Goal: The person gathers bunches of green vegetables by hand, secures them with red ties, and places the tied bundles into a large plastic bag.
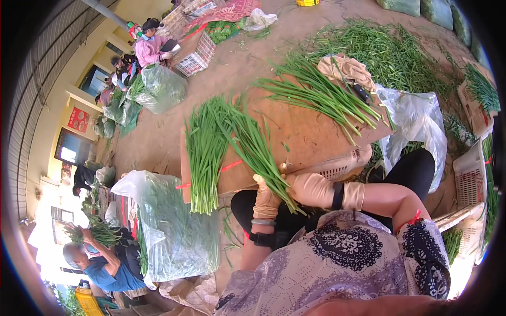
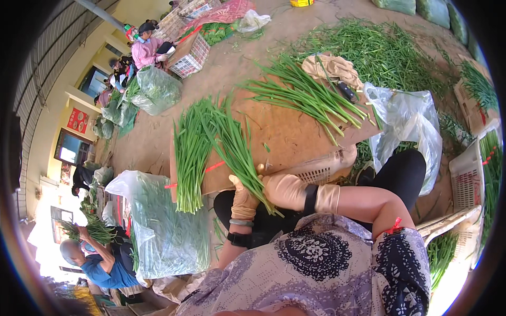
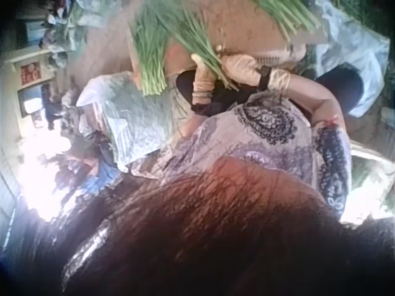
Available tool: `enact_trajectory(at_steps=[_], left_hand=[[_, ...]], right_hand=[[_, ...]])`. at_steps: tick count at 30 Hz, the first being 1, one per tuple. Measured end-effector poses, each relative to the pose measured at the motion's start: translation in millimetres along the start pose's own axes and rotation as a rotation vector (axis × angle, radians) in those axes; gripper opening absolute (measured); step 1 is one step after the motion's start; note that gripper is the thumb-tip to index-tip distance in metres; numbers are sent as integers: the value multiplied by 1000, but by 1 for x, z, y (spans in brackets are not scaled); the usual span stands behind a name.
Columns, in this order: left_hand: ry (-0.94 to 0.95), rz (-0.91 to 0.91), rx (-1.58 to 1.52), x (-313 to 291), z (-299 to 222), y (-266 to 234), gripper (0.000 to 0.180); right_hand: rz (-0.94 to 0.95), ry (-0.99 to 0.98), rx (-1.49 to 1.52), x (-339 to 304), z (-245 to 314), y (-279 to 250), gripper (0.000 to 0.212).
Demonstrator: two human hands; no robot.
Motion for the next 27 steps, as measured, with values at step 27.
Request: enact_trajectory(at_steps=[27], left_hand=[[-17, 75, 749, -40, -24, 36, 51]], right_hand=[[-455, 223, 1268, 20, -83, -198, 27]])
Point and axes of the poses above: each hand's wrist, its own x-axis towards the middle knuckle, its own y-axis out of the palm, z = x × y, the point moved 8 cm from there along x, towards the middle knuckle, and after that the axes turned 6 degrees about -y, right-handed, at the moved point
